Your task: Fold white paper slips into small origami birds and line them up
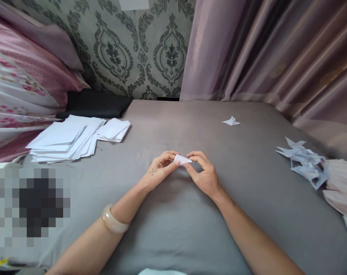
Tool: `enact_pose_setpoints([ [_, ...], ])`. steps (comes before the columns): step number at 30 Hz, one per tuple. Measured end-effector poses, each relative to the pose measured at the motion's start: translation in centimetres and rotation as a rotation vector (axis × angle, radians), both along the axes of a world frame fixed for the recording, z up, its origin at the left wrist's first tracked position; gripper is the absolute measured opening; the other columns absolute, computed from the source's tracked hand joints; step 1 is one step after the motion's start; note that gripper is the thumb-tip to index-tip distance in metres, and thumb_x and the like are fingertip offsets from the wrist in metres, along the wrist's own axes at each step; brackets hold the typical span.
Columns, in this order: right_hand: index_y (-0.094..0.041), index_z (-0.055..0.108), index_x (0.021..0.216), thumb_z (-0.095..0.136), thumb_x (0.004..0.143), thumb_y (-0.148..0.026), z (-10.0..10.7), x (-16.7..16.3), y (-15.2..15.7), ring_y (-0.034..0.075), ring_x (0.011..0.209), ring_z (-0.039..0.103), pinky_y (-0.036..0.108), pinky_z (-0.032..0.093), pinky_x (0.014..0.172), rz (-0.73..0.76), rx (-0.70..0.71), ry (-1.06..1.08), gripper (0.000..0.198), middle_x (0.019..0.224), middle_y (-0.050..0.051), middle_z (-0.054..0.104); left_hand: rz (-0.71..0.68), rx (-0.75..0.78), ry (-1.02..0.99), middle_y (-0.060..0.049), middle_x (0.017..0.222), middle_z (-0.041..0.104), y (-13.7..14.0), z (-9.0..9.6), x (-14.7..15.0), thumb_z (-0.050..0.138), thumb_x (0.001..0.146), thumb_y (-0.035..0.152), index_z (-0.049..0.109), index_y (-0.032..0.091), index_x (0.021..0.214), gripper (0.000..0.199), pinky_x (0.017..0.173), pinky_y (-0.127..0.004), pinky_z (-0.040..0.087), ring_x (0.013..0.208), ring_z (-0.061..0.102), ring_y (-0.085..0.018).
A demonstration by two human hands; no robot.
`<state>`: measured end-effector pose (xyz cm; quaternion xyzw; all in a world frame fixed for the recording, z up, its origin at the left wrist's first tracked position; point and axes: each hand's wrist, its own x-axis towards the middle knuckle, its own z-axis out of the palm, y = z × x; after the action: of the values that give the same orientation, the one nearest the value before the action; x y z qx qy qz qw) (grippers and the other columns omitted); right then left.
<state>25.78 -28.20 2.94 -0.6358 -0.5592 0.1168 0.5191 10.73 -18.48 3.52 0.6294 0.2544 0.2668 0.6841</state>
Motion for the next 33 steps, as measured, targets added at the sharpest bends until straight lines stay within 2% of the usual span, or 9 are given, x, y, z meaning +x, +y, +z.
enact_pose_setpoints([
  [3, -0.024, 0.06, 0.084, 0.06, 0.084, -0.036, -0.4, -0.2, 0.1, 0.016, 0.075, 0.061, 0.031, 0.05, 0.075, -0.077, -0.068, 0.091, 0.012, 0.078, 0.001, 0.064, -0.027, -0.129, -0.062, -0.005, 0.094, 0.066, -0.1, 0.0, 0.2, 0.073, 0.075, 0.036, 0.065, 0.015, 0.088, 0.026, 0.087, -0.031, 0.043, 0.09, 0.059, -0.017],
  [6, -0.023, 0.06, 0.084, 0.061, 0.083, -0.038, -0.4, -0.7, 0.0, 0.015, 0.068, 0.06, 0.03, 0.049, 0.07, -0.079, -0.095, 0.142, 0.015, 0.074, 0.0, 0.065, 0.016, -0.211, -0.089, -0.002, 0.084, 0.067, -0.2, -0.3, 0.3, 0.075, 0.073, 0.033, 0.064, 0.015, 0.086, 0.025, 0.078, -0.026, 0.043, 0.079, 0.059, -0.013],
  [9, -0.024, 0.06, 0.09, 0.061, 0.082, -0.04, 0.1, -1.1, -0.2, 0.016, 0.071, 0.061, 0.031, 0.05, 0.071, 0.001, -0.103, 0.185, 0.018, 0.08, 0.001, 0.066, 0.051, -0.243, -0.11, -0.001, 0.081, 0.065, 0.0, -0.8, 0.3, 0.073, 0.075, 0.035, 0.066, 0.015, 0.089, 0.025, 0.074, -0.024, 0.042, 0.074, 0.057, -0.011],
  [13, -0.022, 0.06, 0.095, 0.056, 0.085, -0.047, 0.7, -1.1, -0.3, 0.016, 0.074, 0.063, 0.031, 0.051, 0.071, 0.146, -0.195, 0.458, 0.027, 0.084, 0.003, 0.067, 0.049, -0.279, -0.129, -0.001, 0.082, 0.064, 0.3, -1.2, 0.1, 0.07, 0.078, 0.036, 0.066, 0.017, 0.096, 0.027, 0.074, -0.025, 0.043, 0.073, 0.056, -0.011],
  [16, -0.021, 0.061, 0.093, 0.056, 0.085, -0.051, 0.5, -0.8, -0.1, 0.015, 0.071, 0.062, 0.03, 0.05, 0.067, 0.207, -0.275, 0.665, 0.031, 0.078, 0.002, 0.066, 0.005, -0.287, -0.138, -0.002, 0.084, 0.064, 0.2, -1.0, 0.0, 0.068, 0.08, 0.035, 0.065, 0.017, 0.097, 0.025, 0.074, -0.026, 0.043, 0.074, 0.057, -0.012],
  [20, -0.021, 0.063, 0.091, 0.062, 0.081, -0.048, 0.0, -0.6, 0.2, 0.014, 0.071, 0.06, 0.028, 0.048, 0.067, 0.261, -0.321, 0.831, 0.03, 0.079, 0.001, 0.065, -0.085, -0.311, -0.171, -0.002, 0.084, 0.064, 0.1, -0.6, 0.0, 0.064, 0.084, 0.034, 0.064, 0.017, 0.099, 0.023, 0.076, -0.029, 0.044, 0.075, 0.06, -0.014],
  [24, -0.021, 0.065, 0.094, 0.067, 0.079, -0.044, -0.2, -0.6, 0.2, 0.012, 0.07, 0.059, 0.026, 0.047, 0.065, 0.298, -0.326, 0.903, 0.028, 0.08, 0.001, 0.064, -0.075, -0.36, -0.179, -0.002, 0.085, 0.064, 0.2, -0.7, 0.0, 0.065, 0.083, 0.032, 0.063, 0.018, 0.096, 0.02, 0.075, -0.029, 0.045, 0.074, 0.061, -0.013],
  [29, -0.021, 0.065, 0.092, 0.07, 0.076, -0.044, -0.3, -0.7, 0.4, 0.011, 0.066, 0.06, 0.026, 0.048, 0.063, 0.275, -0.327, 0.928, 0.028, 0.078, 0.0, 0.065, -0.097, -0.404, -0.175, -0.002, 0.085, 0.063, 0.2, -0.8, 0.0, 0.065, 0.082, 0.033, 0.061, 0.018, 0.096, 0.021, 0.076, -0.03, 0.046, 0.074, 0.06, -0.013],
  [33, -0.02, 0.066, 0.086, 0.07, 0.074, -0.044, -0.2, -0.7, 0.6, 0.011, 0.06, 0.059, 0.026, 0.048, 0.059, 0.19, -0.32, 0.863, 0.027, 0.069, -0.001, 0.063, -0.064, -0.344, -0.12, -0.003, 0.091, 0.061, 0.0, -0.7, 0.1, 0.063, 0.084, 0.036, 0.059, 0.018, 0.105, 0.028, 0.078, -0.029, 0.045, 0.079, 0.059, -0.014],
])
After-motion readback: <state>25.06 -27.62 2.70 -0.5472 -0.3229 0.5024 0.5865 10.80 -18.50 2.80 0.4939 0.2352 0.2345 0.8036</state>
